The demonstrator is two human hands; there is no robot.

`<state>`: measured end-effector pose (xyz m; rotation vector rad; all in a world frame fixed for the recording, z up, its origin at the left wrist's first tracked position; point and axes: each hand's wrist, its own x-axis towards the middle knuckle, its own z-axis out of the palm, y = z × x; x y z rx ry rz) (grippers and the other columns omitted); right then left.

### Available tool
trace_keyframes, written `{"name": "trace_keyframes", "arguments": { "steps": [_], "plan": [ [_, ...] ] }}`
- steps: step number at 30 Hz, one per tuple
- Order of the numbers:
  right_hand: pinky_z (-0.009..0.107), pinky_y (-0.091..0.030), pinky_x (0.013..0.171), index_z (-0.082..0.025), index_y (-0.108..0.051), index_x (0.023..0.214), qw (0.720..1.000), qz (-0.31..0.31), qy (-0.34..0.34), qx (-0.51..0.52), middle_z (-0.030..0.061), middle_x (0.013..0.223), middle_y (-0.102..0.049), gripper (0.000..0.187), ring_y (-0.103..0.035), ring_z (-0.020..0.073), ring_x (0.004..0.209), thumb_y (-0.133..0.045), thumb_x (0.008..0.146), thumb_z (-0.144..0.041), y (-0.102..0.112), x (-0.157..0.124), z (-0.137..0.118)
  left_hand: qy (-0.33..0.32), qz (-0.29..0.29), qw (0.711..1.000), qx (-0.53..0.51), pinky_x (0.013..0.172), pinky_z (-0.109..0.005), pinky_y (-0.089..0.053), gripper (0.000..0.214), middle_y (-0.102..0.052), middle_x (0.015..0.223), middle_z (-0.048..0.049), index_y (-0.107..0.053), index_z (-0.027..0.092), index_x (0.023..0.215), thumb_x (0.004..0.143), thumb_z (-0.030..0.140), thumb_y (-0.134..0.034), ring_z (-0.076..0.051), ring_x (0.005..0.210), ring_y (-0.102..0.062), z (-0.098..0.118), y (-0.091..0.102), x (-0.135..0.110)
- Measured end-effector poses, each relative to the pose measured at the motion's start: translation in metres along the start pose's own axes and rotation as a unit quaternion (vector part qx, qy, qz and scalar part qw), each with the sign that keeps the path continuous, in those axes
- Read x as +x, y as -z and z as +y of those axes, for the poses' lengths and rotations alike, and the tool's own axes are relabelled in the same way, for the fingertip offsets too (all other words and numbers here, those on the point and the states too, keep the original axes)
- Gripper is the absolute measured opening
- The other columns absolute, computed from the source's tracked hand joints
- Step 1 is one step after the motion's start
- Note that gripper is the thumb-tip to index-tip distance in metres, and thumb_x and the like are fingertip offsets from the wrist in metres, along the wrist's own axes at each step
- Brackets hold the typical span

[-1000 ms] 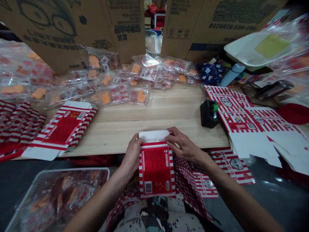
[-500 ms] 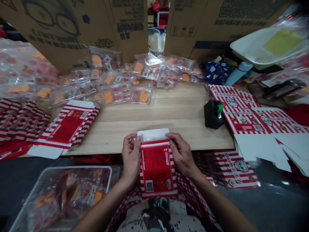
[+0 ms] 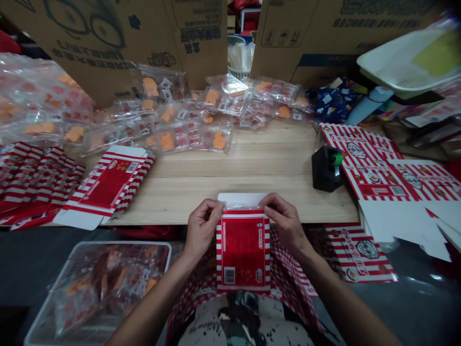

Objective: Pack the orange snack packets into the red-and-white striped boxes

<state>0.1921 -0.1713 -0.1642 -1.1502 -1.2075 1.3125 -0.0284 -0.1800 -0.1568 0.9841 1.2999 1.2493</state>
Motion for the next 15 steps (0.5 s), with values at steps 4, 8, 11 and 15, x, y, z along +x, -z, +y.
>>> {"name": "trace_keyframes", "arguments": {
  "steps": [4, 8, 11, 15],
  "plan": [
    [0.030, -0.047, 0.070, -0.027, -0.054, 0.121, 0.997, -0.012, -0.043, 0.057, -0.0012, 0.086, -0.061, 0.043, -0.058, 0.0173, 0.077, -0.066, 0.080, -0.025, -0.004, 0.008, -0.005, 0.068, -0.076, 0.992, -0.079, 0.070, -0.022, -0.046, 0.041, -0.066, 0.086, 0.0009, -0.068, 0.026, 0.115, 0.076, 0.031, -0.079, -0.013, 0.072, -0.058, 0.014, 0.004, 0.015],
    [0.032, -0.048, 0.078, -0.021, -0.063, 0.089, 0.992, -0.054, 0.066, -0.089, 0.0032, 0.092, -0.064, 0.006, -0.060, 0.0173, 0.086, -0.057, 0.090, -0.022, -0.001, 0.008, -0.012, 0.055, -0.165, 0.985, -0.004, 0.086, -0.029, -0.049, 0.025, -0.072, 0.107, -0.0089, -0.078, 0.021, 0.101, 0.084, 0.038, -0.071, -0.021, 0.097, -0.065, 0.021, 0.022, 0.020],
    [0.035, -0.049, 0.086, -0.022, -0.064, 0.092, 0.967, -0.110, 0.155, -0.171, 0.0070, 0.109, -0.066, 0.012, -0.063, 0.0205, 0.103, -0.054, 0.092, -0.017, 0.002, 0.003, -0.021, 0.048, -0.232, 0.971, -0.005, 0.099, -0.039, -0.047, 0.028, -0.070, 0.122, -0.0127, -0.080, 0.023, 0.098, 0.081, 0.045, -0.072, -0.028, 0.115, -0.064, 0.023, 0.034, 0.018],
    [0.034, -0.051, 0.078, -0.021, -0.062, 0.093, 0.963, -0.186, 0.054, -0.189, 0.0079, 0.110, -0.069, 0.009, -0.064, 0.0202, 0.094, -0.054, 0.094, -0.024, 0.007, 0.007, -0.035, 0.056, -0.196, 0.979, 0.028, 0.087, -0.034, -0.051, 0.021, -0.076, 0.102, -0.0110, -0.077, 0.019, 0.084, 0.080, 0.040, -0.076, -0.022, 0.093, -0.070, 0.025, 0.028, 0.016]
  ]
}}
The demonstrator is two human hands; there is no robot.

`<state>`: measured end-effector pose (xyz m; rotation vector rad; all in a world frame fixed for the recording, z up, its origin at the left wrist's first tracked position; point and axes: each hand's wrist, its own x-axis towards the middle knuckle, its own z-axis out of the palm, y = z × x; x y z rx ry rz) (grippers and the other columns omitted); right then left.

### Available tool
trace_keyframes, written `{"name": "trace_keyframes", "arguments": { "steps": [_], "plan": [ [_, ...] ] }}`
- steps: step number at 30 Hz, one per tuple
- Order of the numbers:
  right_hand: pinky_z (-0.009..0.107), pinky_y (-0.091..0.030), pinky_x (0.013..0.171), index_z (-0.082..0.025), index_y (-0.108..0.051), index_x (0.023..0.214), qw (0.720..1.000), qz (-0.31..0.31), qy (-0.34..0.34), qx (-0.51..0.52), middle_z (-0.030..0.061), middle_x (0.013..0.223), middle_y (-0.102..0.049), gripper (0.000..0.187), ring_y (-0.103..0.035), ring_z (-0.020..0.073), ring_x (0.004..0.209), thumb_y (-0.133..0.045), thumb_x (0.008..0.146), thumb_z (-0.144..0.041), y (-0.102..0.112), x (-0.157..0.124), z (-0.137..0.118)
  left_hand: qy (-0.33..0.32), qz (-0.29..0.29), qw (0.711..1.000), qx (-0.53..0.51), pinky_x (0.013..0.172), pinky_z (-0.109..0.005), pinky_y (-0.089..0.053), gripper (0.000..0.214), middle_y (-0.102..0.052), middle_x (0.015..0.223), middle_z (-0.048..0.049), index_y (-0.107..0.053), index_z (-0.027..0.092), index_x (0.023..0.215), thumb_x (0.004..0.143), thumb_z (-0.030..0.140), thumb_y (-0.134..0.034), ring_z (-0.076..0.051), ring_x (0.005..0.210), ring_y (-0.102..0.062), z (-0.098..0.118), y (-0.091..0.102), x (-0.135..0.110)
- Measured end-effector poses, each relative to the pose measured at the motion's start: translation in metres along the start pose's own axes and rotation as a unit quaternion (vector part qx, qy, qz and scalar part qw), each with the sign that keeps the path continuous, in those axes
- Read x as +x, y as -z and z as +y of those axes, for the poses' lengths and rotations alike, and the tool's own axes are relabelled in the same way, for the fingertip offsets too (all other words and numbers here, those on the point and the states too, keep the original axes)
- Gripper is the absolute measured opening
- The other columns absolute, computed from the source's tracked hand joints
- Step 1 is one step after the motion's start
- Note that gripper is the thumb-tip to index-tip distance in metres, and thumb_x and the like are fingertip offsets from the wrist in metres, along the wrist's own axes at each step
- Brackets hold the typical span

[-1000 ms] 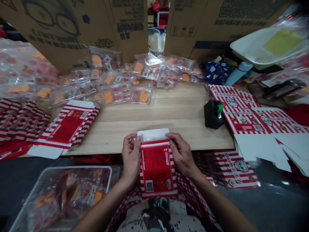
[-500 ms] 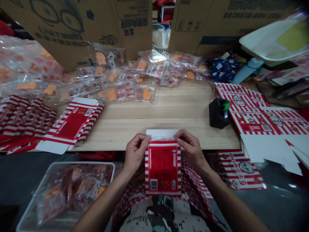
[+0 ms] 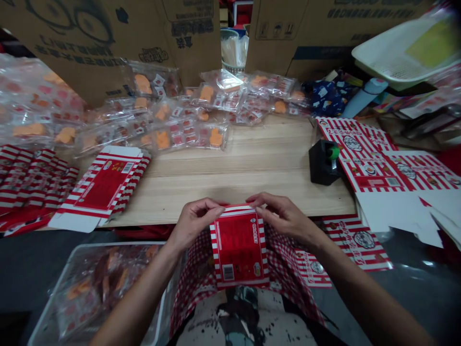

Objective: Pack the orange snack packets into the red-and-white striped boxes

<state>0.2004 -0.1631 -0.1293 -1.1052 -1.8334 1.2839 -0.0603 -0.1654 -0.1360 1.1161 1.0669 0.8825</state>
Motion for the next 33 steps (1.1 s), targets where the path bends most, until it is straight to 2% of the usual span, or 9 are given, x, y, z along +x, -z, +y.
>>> {"name": "trace_keyframes", "arguments": {
  "steps": [2, 5, 11, 18, 21, 24, 27, 29, 33],
  "plan": [
    [0.031, -0.049, 0.071, -0.020, -0.059, 0.088, 0.999, -0.014, -0.039, 0.023, 0.0061, 0.097, -0.068, 0.009, -0.062, 0.0180, 0.083, -0.055, 0.092, -0.027, 0.006, 0.006, -0.004, 0.012, 0.042, 0.999, -0.012, 0.077, -0.029, -0.052, 0.018, -0.077, 0.090, -0.0074, -0.075, 0.019, 0.084, 0.075, 0.033, -0.082, -0.017, 0.079, -0.069, 0.003, -0.008, 0.004],
    [0.027, -0.046, 0.064, -0.020, -0.057, 0.091, 0.995, -0.034, -0.073, 0.057, 0.0025, 0.086, -0.064, 0.011, -0.057, 0.0151, 0.074, -0.062, 0.083, -0.026, 0.015, 0.017, -0.008, 0.045, 0.057, 0.996, -0.059, 0.070, -0.028, -0.053, 0.033, -0.077, 0.089, -0.0075, -0.075, 0.019, 0.097, 0.067, 0.029, -0.088, -0.016, 0.072, -0.069, 0.011, -0.017, 0.009],
    [0.025, -0.044, 0.056, -0.018, -0.059, 0.079, 0.970, -0.087, -0.161, 0.158, -0.0001, 0.069, -0.063, 0.013, -0.055, 0.0122, 0.061, -0.068, 0.075, -0.027, 0.026, 0.027, -0.017, 0.099, 0.021, 0.992, -0.070, 0.066, -0.029, -0.054, 0.026, -0.078, 0.082, -0.0093, -0.080, 0.016, 0.089, 0.072, 0.035, -0.085, -0.017, 0.065, -0.068, 0.023, -0.014, 0.010],
    [0.024, -0.043, 0.050, -0.018, -0.060, 0.075, 0.968, -0.097, -0.186, 0.141, -0.0009, 0.062, -0.063, 0.010, -0.055, 0.0121, 0.054, -0.067, 0.072, -0.024, 0.026, 0.033, -0.017, 0.101, -0.006, 0.991, -0.092, 0.072, -0.030, -0.056, 0.023, -0.077, 0.079, -0.0091, -0.081, 0.018, 0.090, 0.073, 0.033, -0.084, -0.018, 0.071, -0.071, 0.016, -0.005, 0.012],
    [0.024, -0.041, 0.051, -0.018, -0.061, 0.072, 0.985, -0.087, -0.147, 0.033, -0.0001, 0.063, -0.062, 0.003, -0.054, 0.0127, 0.056, -0.063, 0.071, -0.017, 0.024, 0.034, -0.020, 0.100, -0.022, 0.992, -0.069, 0.076, -0.034, -0.057, 0.025, -0.079, 0.087, -0.0104, -0.081, 0.020, 0.096, 0.074, 0.034, -0.082, -0.020, 0.076, -0.072, 0.011, -0.001, 0.010],
    [0.025, -0.041, 0.055, -0.019, -0.063, 0.073, 0.991, -0.083, -0.063, -0.079, 0.0010, 0.068, -0.066, 0.010, -0.056, 0.0138, 0.061, -0.058, 0.074, -0.011, 0.024, 0.028, -0.029, 0.086, -0.033, 0.995, -0.034, 0.081, -0.034, -0.057, 0.026, -0.080, 0.096, -0.0118, -0.081, 0.020, 0.098, 0.076, 0.035, -0.080, -0.021, 0.081, -0.073, 0.010, 0.003, 0.004],
    [0.029, -0.048, 0.066, -0.020, -0.064, 0.080, 0.990, -0.126, -0.016, -0.058, 0.0026, 0.082, -0.071, 0.012, -0.062, 0.0164, 0.073, -0.055, 0.084, -0.014, 0.025, 0.016, -0.036, 0.059, -0.042, 0.997, 0.004, 0.085, -0.035, -0.056, 0.023, -0.080, 0.097, -0.0125, -0.082, 0.021, 0.091, 0.070, 0.032, -0.083, -0.025, 0.089, -0.073, 0.012, 0.006, -0.003],
    [0.030, -0.049, 0.071, -0.021, -0.064, 0.088, 0.990, -0.132, -0.003, -0.054, 0.0039, 0.091, -0.071, 0.010, -0.063, 0.0175, 0.078, -0.054, 0.089, -0.018, 0.025, 0.007, -0.035, 0.022, -0.050, 0.998, 0.041, 0.090, -0.037, -0.055, 0.023, -0.079, 0.100, -0.0117, -0.083, 0.024, 0.090, 0.068, 0.028, -0.084, -0.027, 0.094, -0.073, 0.010, 0.006, -0.006],
    [0.032, -0.048, 0.071, -0.021, -0.061, 0.090, 0.994, -0.065, 0.020, -0.083, 0.0047, 0.091, -0.068, 0.010, -0.060, 0.0179, 0.078, -0.055, 0.086, -0.014, 0.011, -0.006, -0.017, -0.075, -0.031, 0.988, 0.129, 0.086, -0.036, -0.055, 0.019, -0.079, 0.100, -0.0107, -0.082, 0.028, 0.095, 0.076, 0.026, -0.078, -0.024, 0.092, -0.073, 0.002, 0.002, -0.005]
  ]
}}
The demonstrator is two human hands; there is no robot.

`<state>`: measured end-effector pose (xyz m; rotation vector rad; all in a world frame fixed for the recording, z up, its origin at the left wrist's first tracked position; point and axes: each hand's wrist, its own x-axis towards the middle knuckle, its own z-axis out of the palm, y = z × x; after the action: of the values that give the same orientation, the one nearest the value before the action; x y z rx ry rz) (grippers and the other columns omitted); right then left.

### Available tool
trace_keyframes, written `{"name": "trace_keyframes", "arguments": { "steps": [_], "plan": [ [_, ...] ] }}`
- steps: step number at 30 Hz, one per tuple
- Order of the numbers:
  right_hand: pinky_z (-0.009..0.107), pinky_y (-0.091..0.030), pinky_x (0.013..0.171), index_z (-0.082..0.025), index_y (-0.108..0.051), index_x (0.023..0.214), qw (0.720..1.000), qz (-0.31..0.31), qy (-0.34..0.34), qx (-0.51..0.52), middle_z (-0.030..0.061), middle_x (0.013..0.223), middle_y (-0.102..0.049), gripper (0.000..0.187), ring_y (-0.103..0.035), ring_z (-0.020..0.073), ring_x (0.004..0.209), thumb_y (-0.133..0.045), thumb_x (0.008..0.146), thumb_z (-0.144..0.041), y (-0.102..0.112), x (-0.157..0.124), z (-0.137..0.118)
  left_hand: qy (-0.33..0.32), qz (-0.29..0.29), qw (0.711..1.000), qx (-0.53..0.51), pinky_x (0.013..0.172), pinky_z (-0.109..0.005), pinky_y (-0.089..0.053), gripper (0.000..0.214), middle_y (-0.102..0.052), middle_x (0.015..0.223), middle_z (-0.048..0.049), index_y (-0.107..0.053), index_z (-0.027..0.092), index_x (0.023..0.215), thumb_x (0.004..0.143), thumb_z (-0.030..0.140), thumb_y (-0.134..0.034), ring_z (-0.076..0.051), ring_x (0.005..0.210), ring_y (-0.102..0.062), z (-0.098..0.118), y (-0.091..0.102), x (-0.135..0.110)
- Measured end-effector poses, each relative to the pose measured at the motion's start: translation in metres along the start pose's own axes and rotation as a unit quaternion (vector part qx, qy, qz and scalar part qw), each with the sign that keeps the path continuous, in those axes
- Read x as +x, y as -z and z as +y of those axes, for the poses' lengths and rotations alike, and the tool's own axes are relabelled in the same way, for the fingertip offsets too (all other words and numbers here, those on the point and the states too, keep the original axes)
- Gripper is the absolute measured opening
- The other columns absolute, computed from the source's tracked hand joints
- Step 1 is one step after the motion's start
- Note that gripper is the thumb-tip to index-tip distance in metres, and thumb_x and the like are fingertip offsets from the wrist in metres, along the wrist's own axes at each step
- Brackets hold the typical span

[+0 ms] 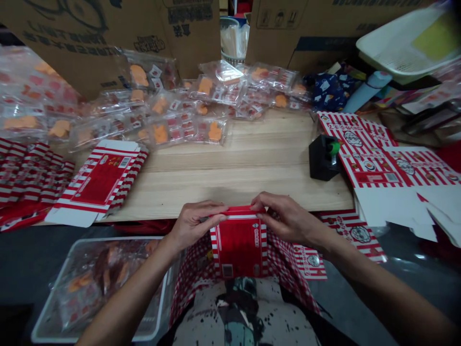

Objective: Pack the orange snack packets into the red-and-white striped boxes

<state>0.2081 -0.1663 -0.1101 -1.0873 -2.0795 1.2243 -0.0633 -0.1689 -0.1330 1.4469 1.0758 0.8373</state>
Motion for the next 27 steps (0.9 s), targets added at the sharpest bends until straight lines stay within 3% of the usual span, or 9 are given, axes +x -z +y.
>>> {"name": "trace_keyframes", "arguments": {
  "steps": [4, 6, 8, 11, 14, 16, 18, 22, 27],
  "plan": [
    [0.032, -0.049, 0.074, -0.021, -0.060, 0.084, 0.993, 0.103, -0.012, 0.055, 0.0036, 0.087, -0.068, 0.013, -0.063, 0.0179, 0.081, -0.053, 0.085, -0.010, -0.016, -0.003, 0.002, -0.025, -0.051, 0.998, 0.034, 0.075, -0.033, -0.056, 0.018, -0.078, 0.093, -0.0098, -0.082, 0.029, 0.098, 0.083, 0.031, -0.073, -0.022, 0.082, -0.072, 0.014, -0.011, 0.013],
    [0.032, -0.051, 0.076, -0.021, -0.062, 0.085, 0.987, 0.139, 0.000, 0.078, 0.0034, 0.088, -0.069, 0.013, -0.065, 0.0173, 0.084, -0.054, 0.085, -0.011, -0.011, -0.005, -0.005, -0.039, -0.092, 0.993, 0.058, 0.067, -0.031, -0.056, 0.023, -0.078, 0.090, -0.0084, -0.080, 0.031, 0.106, 0.085, 0.033, -0.072, -0.021, 0.076, -0.072, 0.032, -0.017, 0.022],
    [0.033, -0.052, 0.081, -0.021, -0.064, 0.089, 0.982, 0.162, 0.016, 0.094, 0.0054, 0.103, -0.070, 0.014, -0.067, 0.0176, 0.094, -0.053, 0.086, -0.013, 0.007, -0.008, -0.009, -0.090, -0.084, 0.988, 0.093, 0.063, -0.031, -0.056, 0.025, -0.079, 0.091, -0.0068, -0.078, 0.034, 0.109, 0.086, 0.036, -0.070, -0.022, 0.073, -0.072, 0.053, -0.019, 0.030],
    [0.032, -0.055, 0.078, -0.023, -0.065, 0.105, 0.954, 0.287, -0.032, 0.078, 0.0084, 0.124, -0.066, 0.021, -0.066, 0.0191, 0.103, -0.054, 0.088, -0.020, 0.057, -0.021, 0.008, -0.198, 0.054, 0.966, 0.159, 0.072, -0.035, -0.058, 0.022, -0.080, 0.097, -0.0008, -0.079, 0.039, 0.105, 0.084, 0.039, -0.072, -0.024, 0.081, -0.073, 0.080, -0.016, 0.044],
    [0.026, -0.052, 0.058, -0.020, -0.064, 0.110, 0.847, 0.479, -0.230, 0.030, 0.0066, 0.091, -0.069, 0.026, -0.067, 0.0179, 0.078, -0.059, 0.085, -0.022, 0.110, -0.042, 0.051, -0.284, 0.176, 0.920, 0.203, 0.085, -0.037, -0.057, 0.023, -0.079, 0.099, 0.0067, -0.079, 0.043, 0.102, 0.080, 0.040, -0.077, -0.023, 0.087, -0.073, 0.091, -0.015, 0.065],
    [0.023, -0.045, 0.047, -0.018, -0.064, 0.099, 0.802, 0.489, -0.338, 0.057, 0.0042, 0.073, -0.065, 0.018, -0.064, 0.0168, 0.061, -0.065, 0.082, -0.022, 0.133, -0.048, 0.082, -0.325, 0.165, 0.910, 0.196, 0.082, -0.034, -0.057, 0.021, -0.079, 0.098, 0.0078, -0.079, 0.042, 0.100, 0.079, 0.038, -0.078, -0.022, 0.085, -0.072, 0.088, -0.019, 0.081],
    [0.022, -0.040, 0.041, -0.016, -0.063, 0.088, 0.791, 0.468, -0.379, 0.105, 0.0034, 0.064, -0.062, 0.012, -0.061, 0.0162, 0.052, -0.068, 0.079, -0.022, 0.142, -0.046, 0.105, -0.345, 0.134, 0.911, 0.183, 0.076, -0.031, -0.058, 0.019, -0.079, 0.097, 0.0057, -0.079, 0.039, 0.100, 0.081, 0.035, -0.076, -0.019, 0.081, -0.072, 0.079, -0.024, 0.097],
    [0.021, -0.046, 0.040, -0.016, -0.057, 0.084, 0.780, 0.446, -0.388, 0.207, 0.0030, 0.066, -0.063, 0.012, -0.067, 0.0182, 0.054, -0.068, 0.079, -0.021, 0.143, -0.032, 0.125, -0.365, 0.081, 0.903, 0.210, 0.073, -0.027, -0.057, 0.019, -0.078, 0.099, -0.0002, -0.078, 0.031, 0.104, 0.086, 0.027, -0.073, -0.016, 0.080, -0.072, 0.064, -0.033, 0.114],
    [0.034, -0.061, 0.058, -0.019, -0.052, 0.086, 0.781, 0.455, -0.327, 0.278, 0.0005, 0.075, -0.064, 0.013, -0.072, 0.0205, 0.062, -0.062, 0.078, -0.023, 0.140, -0.034, 0.125, -0.411, 0.034, 0.872, 0.266, 0.075, -0.025, -0.055, 0.024, -0.073, 0.101, -0.0028, -0.073, 0.024, 0.110, 0.088, 0.015, -0.069, -0.015, 0.085, -0.069, 0.066, -0.034, 0.117]
  ]
}}
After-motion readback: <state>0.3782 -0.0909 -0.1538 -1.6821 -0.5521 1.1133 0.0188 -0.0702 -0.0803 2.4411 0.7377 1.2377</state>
